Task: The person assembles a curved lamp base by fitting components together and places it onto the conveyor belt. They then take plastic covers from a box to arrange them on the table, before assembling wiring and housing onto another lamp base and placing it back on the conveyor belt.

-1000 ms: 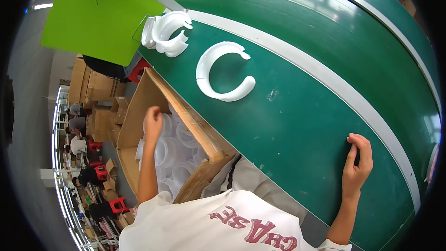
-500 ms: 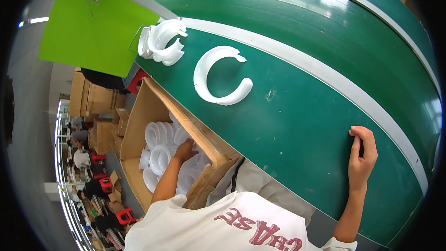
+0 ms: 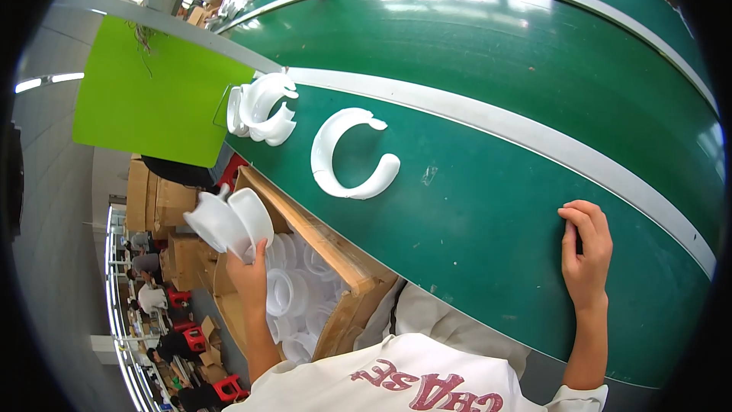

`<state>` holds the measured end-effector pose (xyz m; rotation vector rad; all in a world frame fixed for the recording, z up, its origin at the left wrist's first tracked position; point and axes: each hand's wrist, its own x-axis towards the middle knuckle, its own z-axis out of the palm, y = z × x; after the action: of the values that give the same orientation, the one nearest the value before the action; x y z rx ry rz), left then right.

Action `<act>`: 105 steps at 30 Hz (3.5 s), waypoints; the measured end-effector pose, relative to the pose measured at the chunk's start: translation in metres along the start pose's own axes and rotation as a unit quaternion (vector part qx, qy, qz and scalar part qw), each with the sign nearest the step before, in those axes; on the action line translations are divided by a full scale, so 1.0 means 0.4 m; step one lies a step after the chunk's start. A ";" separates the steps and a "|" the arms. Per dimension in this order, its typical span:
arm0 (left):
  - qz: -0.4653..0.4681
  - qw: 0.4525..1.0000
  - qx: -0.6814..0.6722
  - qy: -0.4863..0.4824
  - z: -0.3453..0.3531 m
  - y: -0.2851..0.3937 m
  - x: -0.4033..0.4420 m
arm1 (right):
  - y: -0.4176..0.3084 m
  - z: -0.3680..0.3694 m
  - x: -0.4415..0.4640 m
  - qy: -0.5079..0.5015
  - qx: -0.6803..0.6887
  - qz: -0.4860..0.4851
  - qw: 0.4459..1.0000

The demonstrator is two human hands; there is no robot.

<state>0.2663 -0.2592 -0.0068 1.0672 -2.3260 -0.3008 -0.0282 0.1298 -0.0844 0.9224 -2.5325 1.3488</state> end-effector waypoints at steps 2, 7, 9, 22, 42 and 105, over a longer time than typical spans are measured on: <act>0.011 0.994 -0.102 -0.024 0.031 0.111 -0.010 | 0.000 -0.002 0.000 0.008 -0.008 -0.016 1.000; 0.444 0.871 -0.106 -0.182 0.156 0.367 -0.027 | -0.022 -0.019 -0.024 0.015 0.086 -0.050 0.995; 0.505 0.820 -0.148 -0.225 0.222 0.456 -0.044 | -0.045 -0.031 -0.027 -0.003 0.152 -0.059 0.987; 0.101 0.769 -0.440 -0.452 0.332 0.570 -0.063 | -0.006 -0.057 -0.042 -0.084 0.096 0.001 0.992; -0.203 0.486 -0.753 -0.395 0.390 0.498 0.021 | 0.029 -0.092 -0.014 -0.010 0.032 -0.042 0.999; 0.354 0.767 -0.362 -0.395 0.393 0.662 -0.027 | -0.028 -0.047 -0.036 0.047 -0.019 -0.136 0.989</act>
<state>0.0160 -0.0811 -0.0295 -0.4457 -2.6563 -1.3907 -0.0133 0.1466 -0.0706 1.1200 -2.2547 1.2279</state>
